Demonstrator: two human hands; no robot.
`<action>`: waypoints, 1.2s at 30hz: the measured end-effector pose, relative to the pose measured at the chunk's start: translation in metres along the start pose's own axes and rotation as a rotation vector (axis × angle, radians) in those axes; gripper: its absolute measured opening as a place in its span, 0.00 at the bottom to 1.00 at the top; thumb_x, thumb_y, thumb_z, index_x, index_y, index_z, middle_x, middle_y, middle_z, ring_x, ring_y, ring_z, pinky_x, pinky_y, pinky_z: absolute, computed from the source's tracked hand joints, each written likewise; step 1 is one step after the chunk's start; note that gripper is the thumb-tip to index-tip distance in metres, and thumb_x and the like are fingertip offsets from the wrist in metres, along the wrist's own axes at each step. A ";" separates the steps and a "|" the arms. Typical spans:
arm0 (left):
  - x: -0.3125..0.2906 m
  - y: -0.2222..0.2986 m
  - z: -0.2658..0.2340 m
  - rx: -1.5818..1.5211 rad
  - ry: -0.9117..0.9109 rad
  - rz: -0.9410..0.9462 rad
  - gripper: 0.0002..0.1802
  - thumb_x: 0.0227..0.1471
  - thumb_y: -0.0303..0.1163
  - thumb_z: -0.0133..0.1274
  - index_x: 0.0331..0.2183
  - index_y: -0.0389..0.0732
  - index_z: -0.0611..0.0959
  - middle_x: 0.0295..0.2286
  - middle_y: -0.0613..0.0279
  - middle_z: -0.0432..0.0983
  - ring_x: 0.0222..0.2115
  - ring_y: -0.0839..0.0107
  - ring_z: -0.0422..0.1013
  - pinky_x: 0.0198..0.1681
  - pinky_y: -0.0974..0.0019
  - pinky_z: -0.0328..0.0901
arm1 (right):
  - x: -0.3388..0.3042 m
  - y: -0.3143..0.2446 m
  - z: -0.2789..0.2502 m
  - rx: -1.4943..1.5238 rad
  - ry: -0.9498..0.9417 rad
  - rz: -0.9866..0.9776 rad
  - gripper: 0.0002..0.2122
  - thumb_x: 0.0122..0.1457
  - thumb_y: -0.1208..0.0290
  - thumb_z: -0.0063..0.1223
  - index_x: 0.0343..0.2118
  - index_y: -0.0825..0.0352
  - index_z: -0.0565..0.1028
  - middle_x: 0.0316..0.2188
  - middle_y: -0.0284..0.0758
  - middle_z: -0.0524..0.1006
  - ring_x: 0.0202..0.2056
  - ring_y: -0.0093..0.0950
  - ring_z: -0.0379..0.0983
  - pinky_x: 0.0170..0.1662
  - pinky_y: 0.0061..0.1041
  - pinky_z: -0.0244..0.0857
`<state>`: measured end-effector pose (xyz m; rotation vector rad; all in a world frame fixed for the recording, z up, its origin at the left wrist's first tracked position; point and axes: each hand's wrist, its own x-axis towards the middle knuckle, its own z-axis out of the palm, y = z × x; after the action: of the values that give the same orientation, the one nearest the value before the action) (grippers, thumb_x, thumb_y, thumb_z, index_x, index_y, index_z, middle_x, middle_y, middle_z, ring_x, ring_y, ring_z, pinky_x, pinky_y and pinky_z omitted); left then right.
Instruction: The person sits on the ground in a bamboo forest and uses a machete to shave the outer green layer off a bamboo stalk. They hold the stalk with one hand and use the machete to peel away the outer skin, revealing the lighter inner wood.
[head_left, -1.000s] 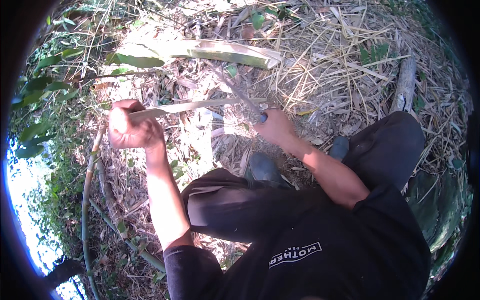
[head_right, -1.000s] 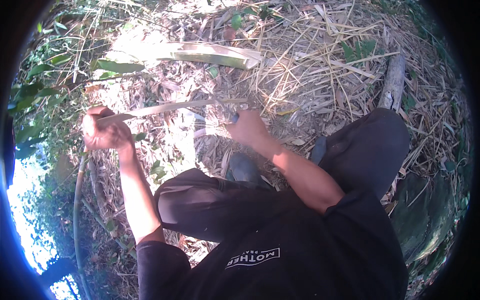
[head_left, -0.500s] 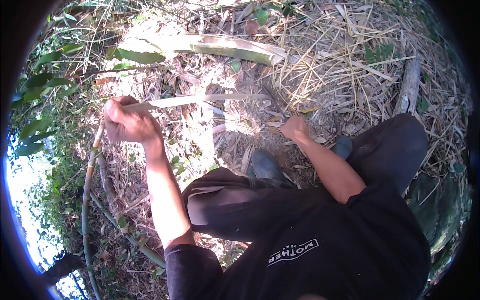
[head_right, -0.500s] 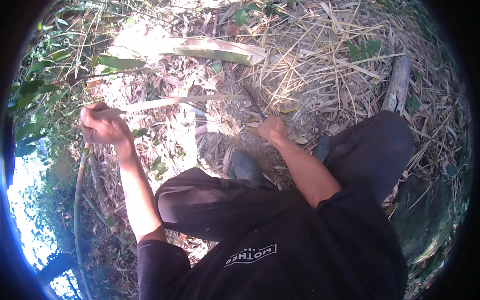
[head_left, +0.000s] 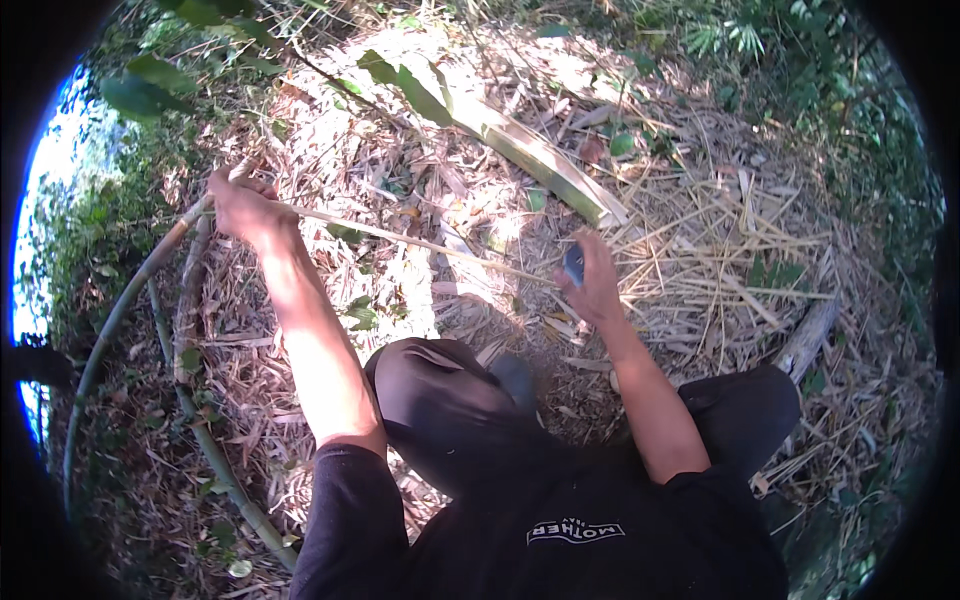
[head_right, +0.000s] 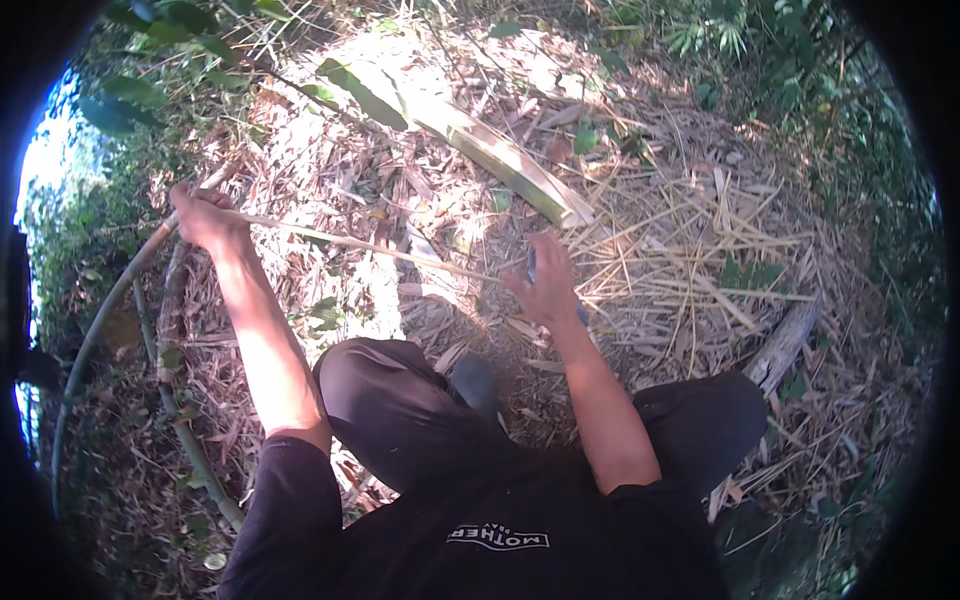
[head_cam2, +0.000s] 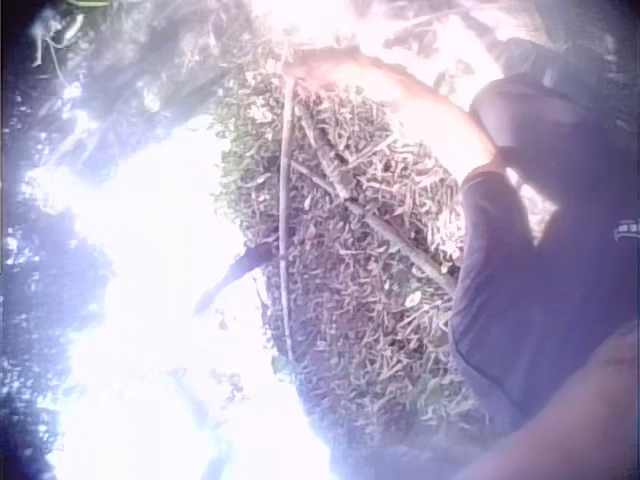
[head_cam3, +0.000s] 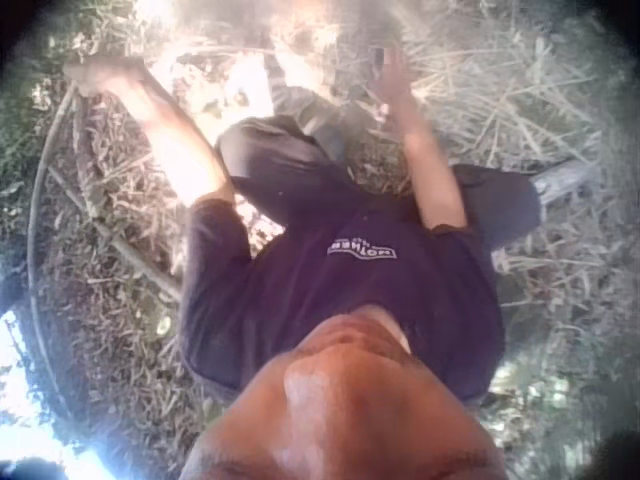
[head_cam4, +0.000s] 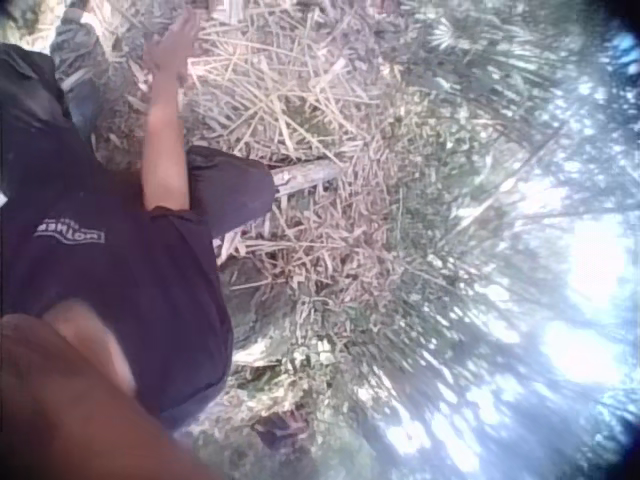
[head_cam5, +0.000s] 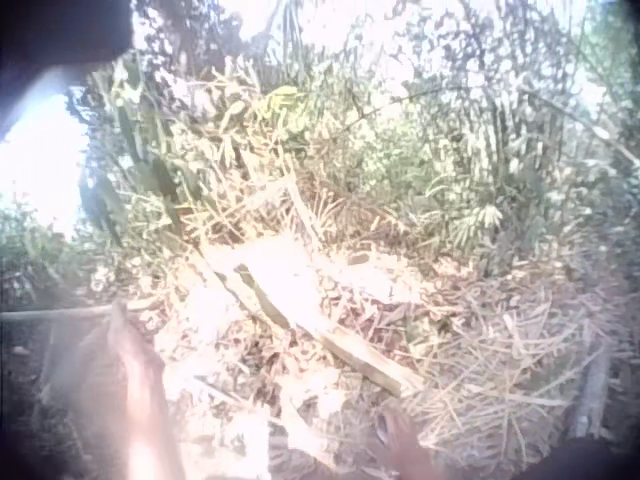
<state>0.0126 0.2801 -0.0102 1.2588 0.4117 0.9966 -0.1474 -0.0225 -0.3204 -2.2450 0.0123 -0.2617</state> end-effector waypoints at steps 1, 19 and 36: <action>0.008 -0.002 -0.001 -0.042 0.027 -0.062 0.15 0.54 0.35 0.48 0.18 0.44 0.67 0.11 0.71 0.57 0.10 0.79 0.53 0.13 0.72 0.50 | 0.002 0.000 -0.003 -0.021 -0.154 -0.029 0.34 0.56 0.46 0.52 0.55 0.72 0.66 0.50 0.53 0.69 0.53 0.49 0.64 0.58 0.43 0.56; 0.024 0.009 0.081 -0.420 0.004 -0.158 0.20 0.60 0.44 0.41 0.19 0.43 0.67 0.11 0.70 0.57 0.11 0.77 0.55 0.16 0.69 0.49 | 0.025 -0.068 -0.171 -0.214 -0.337 0.212 0.31 0.66 0.47 0.34 0.21 0.74 0.74 0.18 0.55 0.71 0.27 0.55 0.70 0.33 0.47 0.62; -0.075 0.066 0.134 -0.662 -0.037 0.189 0.27 0.63 0.45 0.41 0.16 0.42 0.65 0.10 0.67 0.59 0.07 0.78 0.53 0.12 0.73 0.49 | 0.021 -0.021 -0.175 -0.227 -0.095 0.335 0.33 0.66 0.43 0.31 0.27 0.72 0.78 0.25 0.57 0.75 0.34 0.59 0.72 0.39 0.52 0.64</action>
<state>0.0456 0.1388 0.0730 0.7188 -0.0764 1.1429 -0.1620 -0.1450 -0.1936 -2.4309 0.3805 0.0290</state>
